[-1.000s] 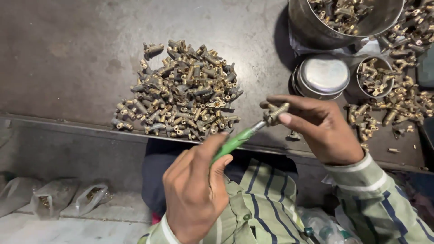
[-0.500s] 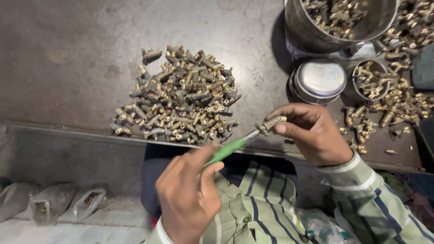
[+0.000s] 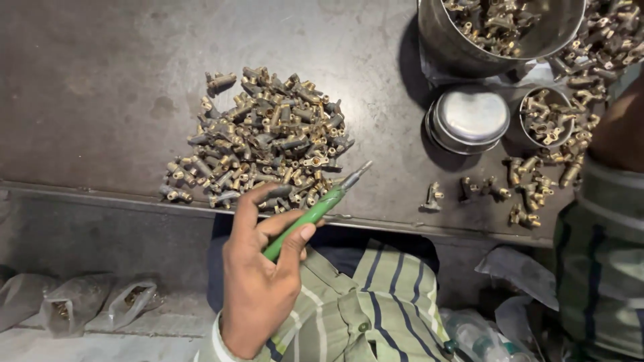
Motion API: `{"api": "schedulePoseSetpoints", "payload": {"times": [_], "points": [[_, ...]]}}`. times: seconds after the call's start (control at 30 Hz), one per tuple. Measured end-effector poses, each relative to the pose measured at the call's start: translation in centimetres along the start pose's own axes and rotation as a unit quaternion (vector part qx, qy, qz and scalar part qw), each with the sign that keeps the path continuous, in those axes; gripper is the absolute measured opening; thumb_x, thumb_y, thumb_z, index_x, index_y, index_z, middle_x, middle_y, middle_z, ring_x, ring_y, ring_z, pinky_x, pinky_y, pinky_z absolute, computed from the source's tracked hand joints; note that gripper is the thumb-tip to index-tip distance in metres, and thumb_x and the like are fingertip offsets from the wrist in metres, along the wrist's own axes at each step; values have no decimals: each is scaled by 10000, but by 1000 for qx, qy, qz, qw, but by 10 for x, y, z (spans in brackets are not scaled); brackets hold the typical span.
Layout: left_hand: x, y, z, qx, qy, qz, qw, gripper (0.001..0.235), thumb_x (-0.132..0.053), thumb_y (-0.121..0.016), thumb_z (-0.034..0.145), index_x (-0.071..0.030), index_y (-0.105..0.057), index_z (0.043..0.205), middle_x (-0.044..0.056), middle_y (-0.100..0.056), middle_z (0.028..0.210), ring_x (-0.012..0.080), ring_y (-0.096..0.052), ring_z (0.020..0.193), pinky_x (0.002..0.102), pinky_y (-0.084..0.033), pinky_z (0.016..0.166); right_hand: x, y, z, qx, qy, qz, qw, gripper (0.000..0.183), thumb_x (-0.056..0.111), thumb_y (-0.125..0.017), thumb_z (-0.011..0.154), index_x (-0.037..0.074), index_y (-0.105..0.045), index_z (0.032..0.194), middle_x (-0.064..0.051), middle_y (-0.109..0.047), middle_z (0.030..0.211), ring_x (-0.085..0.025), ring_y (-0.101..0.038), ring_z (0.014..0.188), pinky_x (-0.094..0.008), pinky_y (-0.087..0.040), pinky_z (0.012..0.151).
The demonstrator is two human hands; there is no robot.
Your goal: The recorder is sorting through a large pile of brass-colored elbow joints and applying a dark grease or paste to certain components using a small tool.
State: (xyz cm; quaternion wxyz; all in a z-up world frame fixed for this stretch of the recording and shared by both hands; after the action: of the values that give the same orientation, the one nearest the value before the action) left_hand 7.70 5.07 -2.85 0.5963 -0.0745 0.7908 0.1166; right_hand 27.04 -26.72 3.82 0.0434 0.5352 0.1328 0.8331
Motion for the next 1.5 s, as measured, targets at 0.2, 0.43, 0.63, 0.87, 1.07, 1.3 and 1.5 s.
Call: {"api": "schedulePoseSetpoints", "payload": {"times": [0.2,0.43,0.63,0.87,1.07,1.3,1.5], "points": [[10,9,-2,-31,33,12,999,480,-40,-676,908,-32,-468,1340,92,-834,920,48,-601,610,218,-511,533,-24,-99,-10,116,-9,-92,989,179,211,-741,1071,52,-766,1150,-104,-779,1080,-169,-765,943,-311,-639,859],[22,25,-8,-64,41,-10,997,479,-47,-674,919,-29,-457,1346,95,-823,934,37,-578,621,206,-495,544,-74,-159,-2,138,-37,-198,970,152,170,-753,999,58,-807,1086,-92,-799,987,-166,-778,832,-303,-607,740],[29,32,-12,-74,50,-37,995,483,-45,-670,916,-35,-459,1351,92,-830,940,32,-567,619,199,-481,539,-72,-189,11,195,0,-207,959,165,136,-749,952,63,-804,1090,-138,-776,1015,-225,-755,846,-319,-588,692],[26,35,-11,-79,63,0,995,484,-54,-681,907,-41,-469,1341,91,-828,919,33,-573,607,205,-490,526,-72,-200,14,207,4,-224,952,151,160,-780,940,70,-812,1056,-130,-770,972,-229,-746,800,-323,-582,690],[26,29,-9,-75,47,-8,996,478,-44,-681,914,-25,-466,1341,110,-832,940,39,-582,635,207,-483,544,-75,-210,29,194,13,-212,958,236,229,-805,947,65,-792,1117,-130,-760,1000,-210,-735,807,-336,-583,711],[8,30,-14,-88,-30,29,995,463,-9,-656,934,17,-447,1346,163,-820,1001,137,-767,902,236,-576,770,-90,-219,24,198,41,-191,961,152,203,-858,895,73,-828,968,-140,-769,981,-240,-721,872,-362,-616,744],[-24,28,-20,-109,-84,80,987,441,-3,-643,942,14,-457,1342,182,-799,1068,182,-802,929,281,-627,721,-27,-160,-13,184,-189,76,962,234,91,-715,968,-23,-730,1172,-156,-771,1073,-229,-772,936,-357,-656,829]]}}
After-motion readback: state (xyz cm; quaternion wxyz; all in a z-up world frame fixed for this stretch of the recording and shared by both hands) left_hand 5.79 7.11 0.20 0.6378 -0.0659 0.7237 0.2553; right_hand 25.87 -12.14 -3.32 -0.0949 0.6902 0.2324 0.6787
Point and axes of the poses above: each hand's wrist, its own z-axis towards the middle knuckle, its own y-axis out of the back of the hand, x = y × z, the point moved 8 cm from there along z, towards the middle knuckle
